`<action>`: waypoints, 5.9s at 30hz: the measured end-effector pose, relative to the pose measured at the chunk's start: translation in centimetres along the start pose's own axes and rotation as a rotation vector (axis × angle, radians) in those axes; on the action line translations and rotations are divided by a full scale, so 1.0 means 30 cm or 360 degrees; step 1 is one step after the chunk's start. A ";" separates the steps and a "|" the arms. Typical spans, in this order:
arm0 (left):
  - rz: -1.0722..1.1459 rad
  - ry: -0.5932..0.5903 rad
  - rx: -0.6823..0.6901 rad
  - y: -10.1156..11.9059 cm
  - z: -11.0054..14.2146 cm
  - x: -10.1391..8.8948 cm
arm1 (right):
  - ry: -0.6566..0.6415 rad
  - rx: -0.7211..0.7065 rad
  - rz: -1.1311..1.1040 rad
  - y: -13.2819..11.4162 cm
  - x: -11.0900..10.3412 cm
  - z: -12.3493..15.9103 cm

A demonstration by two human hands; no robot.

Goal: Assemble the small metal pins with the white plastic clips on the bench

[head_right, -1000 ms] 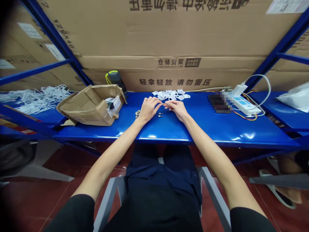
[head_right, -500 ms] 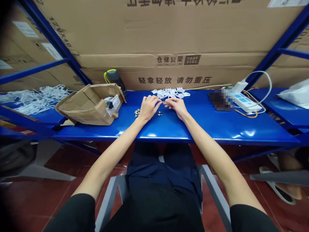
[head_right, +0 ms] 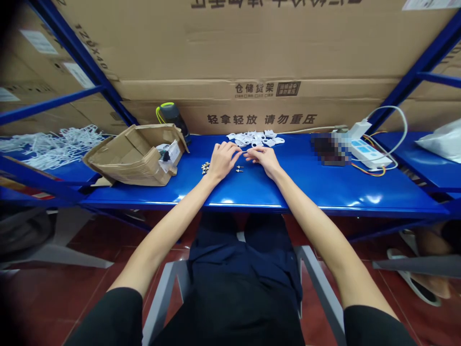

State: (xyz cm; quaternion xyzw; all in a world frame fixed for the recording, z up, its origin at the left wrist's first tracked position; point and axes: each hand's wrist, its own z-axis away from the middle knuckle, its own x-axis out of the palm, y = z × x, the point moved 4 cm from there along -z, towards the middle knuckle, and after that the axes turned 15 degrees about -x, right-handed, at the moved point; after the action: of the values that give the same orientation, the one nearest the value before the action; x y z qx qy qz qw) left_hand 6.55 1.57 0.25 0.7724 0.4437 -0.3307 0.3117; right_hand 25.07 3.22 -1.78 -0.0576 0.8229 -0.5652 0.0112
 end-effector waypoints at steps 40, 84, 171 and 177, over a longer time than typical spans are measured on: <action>0.0278 -0.0094 -0.0115 -0.011 -0.004 -0.006 | -0.0115 0.0099 -0.0205 0.002 0.015 0.011; 0.0096 -0.0318 -0.0139 -0.056 -0.001 0.043 | -0.0276 -0.0549 0.0944 -0.011 0.018 -0.007; -0.0014 -0.0345 -0.0509 -0.097 -0.012 -0.022 | -0.0696 -0.0702 0.1241 0.017 0.039 -0.013; 0.0056 -0.0278 -0.0454 -0.091 -0.015 -0.030 | -0.0350 -0.0610 0.1522 0.000 -0.031 -0.037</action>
State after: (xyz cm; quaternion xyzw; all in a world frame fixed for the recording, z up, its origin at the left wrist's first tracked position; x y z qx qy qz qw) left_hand 3.88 2.62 0.72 0.6963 0.4437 -0.3247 0.4614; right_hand 25.90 4.36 -1.42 0.2645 0.8398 -0.3270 0.3433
